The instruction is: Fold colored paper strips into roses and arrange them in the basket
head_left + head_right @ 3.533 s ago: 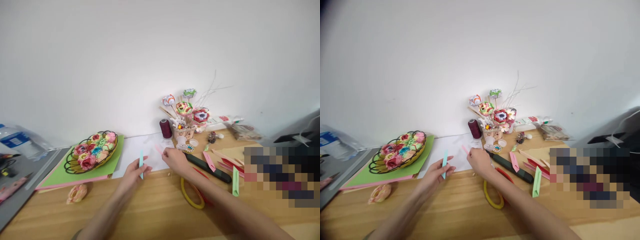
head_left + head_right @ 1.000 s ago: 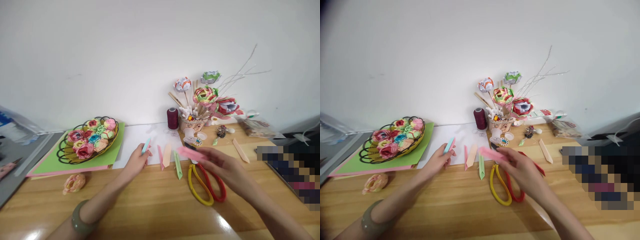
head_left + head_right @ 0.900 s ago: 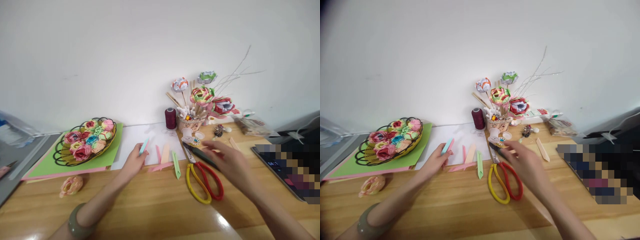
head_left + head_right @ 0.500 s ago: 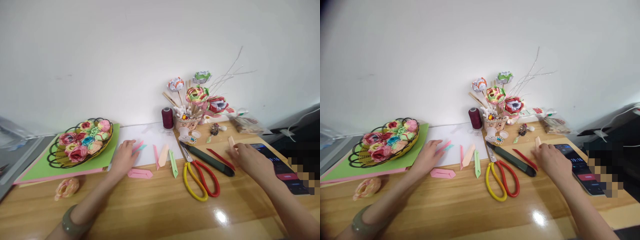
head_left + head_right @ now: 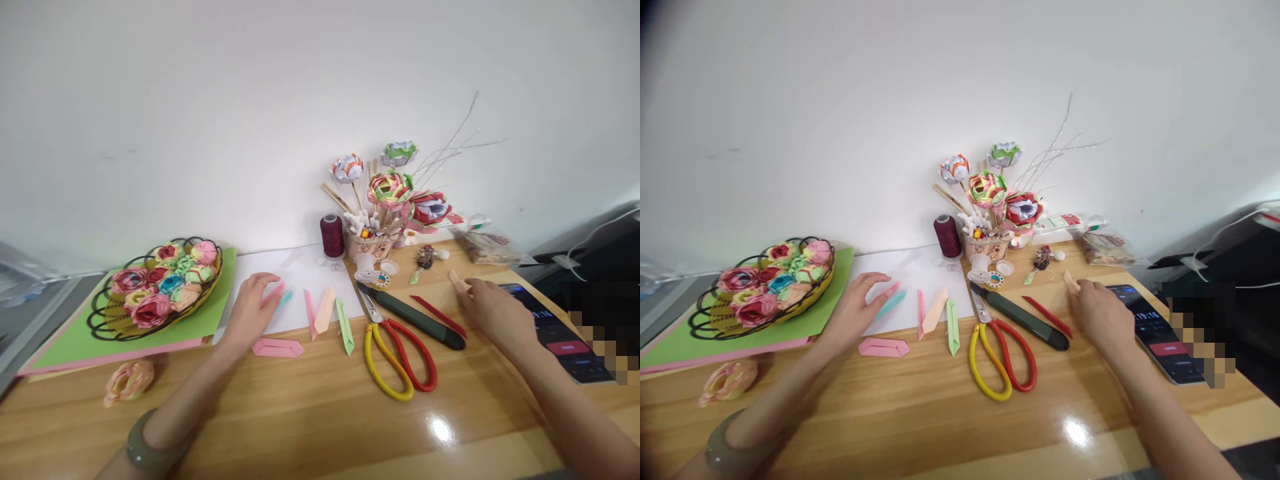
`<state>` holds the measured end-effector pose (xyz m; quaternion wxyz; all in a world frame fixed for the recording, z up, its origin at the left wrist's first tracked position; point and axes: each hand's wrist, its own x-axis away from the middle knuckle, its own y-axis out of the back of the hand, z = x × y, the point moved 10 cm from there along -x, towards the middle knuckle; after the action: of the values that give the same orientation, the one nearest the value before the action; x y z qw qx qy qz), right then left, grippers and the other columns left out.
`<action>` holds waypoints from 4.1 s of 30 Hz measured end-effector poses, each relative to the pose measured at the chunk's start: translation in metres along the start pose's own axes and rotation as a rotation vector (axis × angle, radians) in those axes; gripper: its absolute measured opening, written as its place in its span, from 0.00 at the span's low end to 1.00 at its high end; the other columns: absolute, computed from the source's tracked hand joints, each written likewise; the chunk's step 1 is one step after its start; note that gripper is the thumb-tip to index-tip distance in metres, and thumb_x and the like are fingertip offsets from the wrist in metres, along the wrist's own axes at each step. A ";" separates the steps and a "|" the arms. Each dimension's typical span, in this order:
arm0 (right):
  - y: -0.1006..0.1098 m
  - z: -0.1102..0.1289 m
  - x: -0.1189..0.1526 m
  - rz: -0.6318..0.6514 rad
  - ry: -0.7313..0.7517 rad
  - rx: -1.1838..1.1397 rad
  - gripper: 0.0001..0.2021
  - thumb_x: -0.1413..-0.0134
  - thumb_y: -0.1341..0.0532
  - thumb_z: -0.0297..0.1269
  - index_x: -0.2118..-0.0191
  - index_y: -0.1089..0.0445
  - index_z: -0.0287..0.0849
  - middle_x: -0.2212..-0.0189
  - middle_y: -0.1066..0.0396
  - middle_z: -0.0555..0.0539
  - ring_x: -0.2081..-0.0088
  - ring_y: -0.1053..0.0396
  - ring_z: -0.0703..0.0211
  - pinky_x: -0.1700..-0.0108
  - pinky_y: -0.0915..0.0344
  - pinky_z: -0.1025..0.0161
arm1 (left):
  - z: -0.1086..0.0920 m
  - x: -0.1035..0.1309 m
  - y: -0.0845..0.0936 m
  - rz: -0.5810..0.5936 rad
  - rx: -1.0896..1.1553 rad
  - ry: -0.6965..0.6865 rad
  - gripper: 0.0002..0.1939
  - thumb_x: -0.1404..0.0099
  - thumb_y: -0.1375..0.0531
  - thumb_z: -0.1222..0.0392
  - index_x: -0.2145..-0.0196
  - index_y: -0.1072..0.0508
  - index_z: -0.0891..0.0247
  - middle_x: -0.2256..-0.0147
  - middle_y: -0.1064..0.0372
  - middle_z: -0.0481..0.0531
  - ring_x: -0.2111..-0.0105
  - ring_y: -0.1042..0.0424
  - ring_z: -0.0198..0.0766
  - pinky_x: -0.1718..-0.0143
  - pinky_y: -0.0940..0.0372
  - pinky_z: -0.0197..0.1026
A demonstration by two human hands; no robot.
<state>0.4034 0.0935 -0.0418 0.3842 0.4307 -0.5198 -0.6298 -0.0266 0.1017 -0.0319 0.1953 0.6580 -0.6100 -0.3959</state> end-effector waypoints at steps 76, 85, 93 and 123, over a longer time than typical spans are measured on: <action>-0.005 0.301 0.110 0.362 0.817 -1.081 0.11 0.44 0.45 0.37 0.59 0.28 0.46 0.70 0.31 0.48 0.79 0.36 0.65 0.81 0.40 0.67 | -0.007 0.031 -0.040 -0.061 1.695 0.551 0.10 0.41 0.40 0.59 0.63 0.28 0.68 0.61 0.29 0.60 0.57 0.32 0.43 0.56 0.41 0.44; -0.012 0.304 0.108 0.431 0.794 -1.116 0.10 0.45 0.44 0.38 0.59 0.28 0.44 0.67 0.30 0.47 0.76 0.36 0.64 0.81 0.40 0.67 | -0.011 0.031 -0.039 -0.054 1.698 0.519 0.09 0.40 0.41 0.60 0.64 0.28 0.69 0.62 0.29 0.59 0.60 0.31 0.40 0.56 0.41 0.42; 0.009 0.307 0.116 0.269 0.956 -0.986 0.11 0.45 0.45 0.33 0.60 0.27 0.46 0.66 0.31 0.46 0.68 0.33 0.60 0.71 0.36 0.63 | -0.003 0.033 -0.041 -0.093 1.719 0.603 0.07 0.37 0.44 0.62 0.68 0.30 0.69 0.73 0.31 0.52 0.67 0.29 0.37 0.67 0.38 0.37; -0.015 0.289 0.067 0.302 1.100 -0.047 0.11 0.45 0.45 0.35 0.57 0.30 0.44 0.59 0.30 0.44 0.57 0.33 0.52 0.59 0.39 0.59 | 0.033 0.027 -0.027 -0.165 1.646 0.724 0.08 0.35 0.50 0.69 0.71 0.33 0.67 0.75 0.34 0.48 0.75 0.31 0.30 0.64 0.34 0.38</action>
<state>0.1085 0.1273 -0.0407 0.6937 0.6074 -0.2850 -0.2620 -0.0355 0.0886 -0.0799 -0.1861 0.7159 -0.5522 0.3845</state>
